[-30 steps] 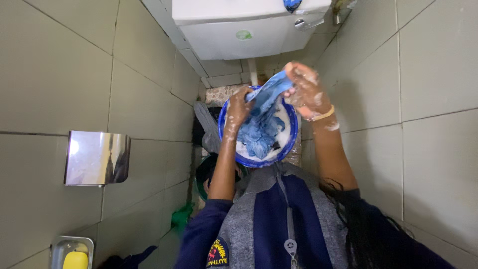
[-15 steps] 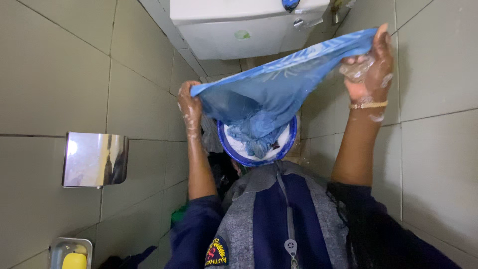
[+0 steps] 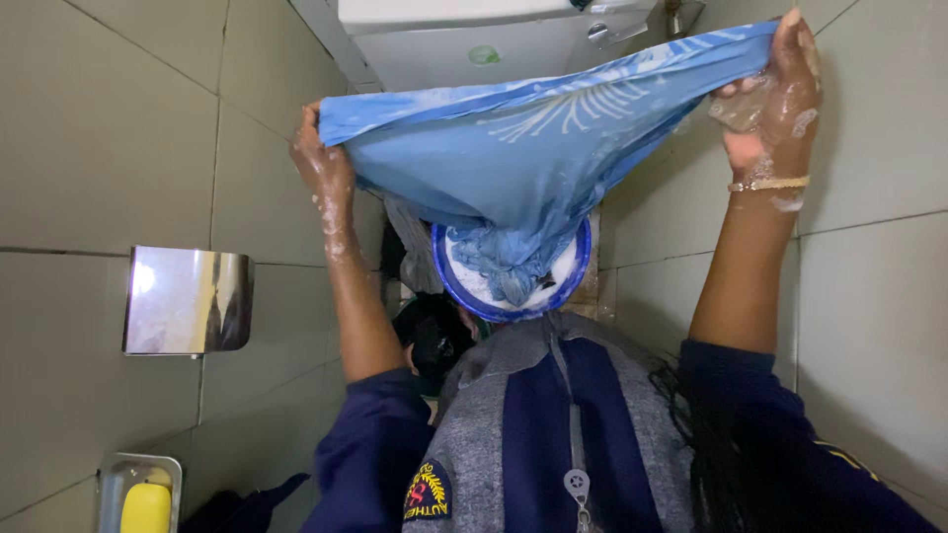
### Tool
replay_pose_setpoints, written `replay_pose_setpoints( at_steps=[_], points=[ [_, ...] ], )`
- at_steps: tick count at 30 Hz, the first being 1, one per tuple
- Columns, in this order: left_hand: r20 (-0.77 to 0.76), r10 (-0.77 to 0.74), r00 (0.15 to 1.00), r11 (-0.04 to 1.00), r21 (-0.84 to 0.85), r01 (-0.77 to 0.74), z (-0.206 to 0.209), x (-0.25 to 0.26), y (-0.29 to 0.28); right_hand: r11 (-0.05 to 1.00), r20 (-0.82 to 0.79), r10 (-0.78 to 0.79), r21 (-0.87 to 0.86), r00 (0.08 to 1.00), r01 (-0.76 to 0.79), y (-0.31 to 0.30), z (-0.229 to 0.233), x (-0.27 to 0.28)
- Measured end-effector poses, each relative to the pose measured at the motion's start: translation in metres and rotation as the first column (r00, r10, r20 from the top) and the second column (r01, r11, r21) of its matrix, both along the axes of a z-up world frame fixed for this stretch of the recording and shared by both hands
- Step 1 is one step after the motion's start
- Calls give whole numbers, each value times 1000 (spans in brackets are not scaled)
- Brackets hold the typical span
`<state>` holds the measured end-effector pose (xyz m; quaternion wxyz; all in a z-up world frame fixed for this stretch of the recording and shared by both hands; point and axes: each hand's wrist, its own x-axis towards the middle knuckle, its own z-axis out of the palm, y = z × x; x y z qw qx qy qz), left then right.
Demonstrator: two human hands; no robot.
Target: The person washes clothes by hand, scrubbing and rubbing the garments in a bucket of soapy water.
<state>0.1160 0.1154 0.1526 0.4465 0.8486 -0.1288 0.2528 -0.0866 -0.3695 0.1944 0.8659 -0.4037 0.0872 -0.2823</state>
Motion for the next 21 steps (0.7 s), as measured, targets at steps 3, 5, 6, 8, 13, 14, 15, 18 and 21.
replay_pose_setpoints(
  at_steps=[3,5,6,8,13,14,15,18,21],
  points=[
    [-35,-11,999,1000,-28,10,18,-5,-6,1000,3,-3,10,1000,3,-4,-2,0],
    [-222,59,973,997,-40,-70,19,-7,-9,1000,-16,-7,30,1000,8,-3,-3,0],
    [-223,57,973,997,-39,-67,19,-8,-10,998,-37,-23,51,999,25,-4,-2,1],
    [-122,0,993,999,-47,-6,13,-12,-9,997,-62,-37,72,997,42,-2,-3,0],
    [-156,-10,988,1000,-24,6,-10,-10,-5,997,-137,-48,53,989,56,6,-4,-1],
    [-178,-12,984,999,-32,6,-20,-10,-3,997,-139,-49,54,989,57,8,-6,-1],
    [-179,-13,984,999,-31,7,-31,-7,1,999,-135,3,32,991,1,9,-10,-1],
    [-224,22,974,999,44,-13,-89,-1,20,998,-296,5,-65,955,-25,12,-40,-5],
    [-305,-84,949,996,9,91,-172,-2,44,927,-403,273,-132,874,-350,2,-87,-3]
  ],
)
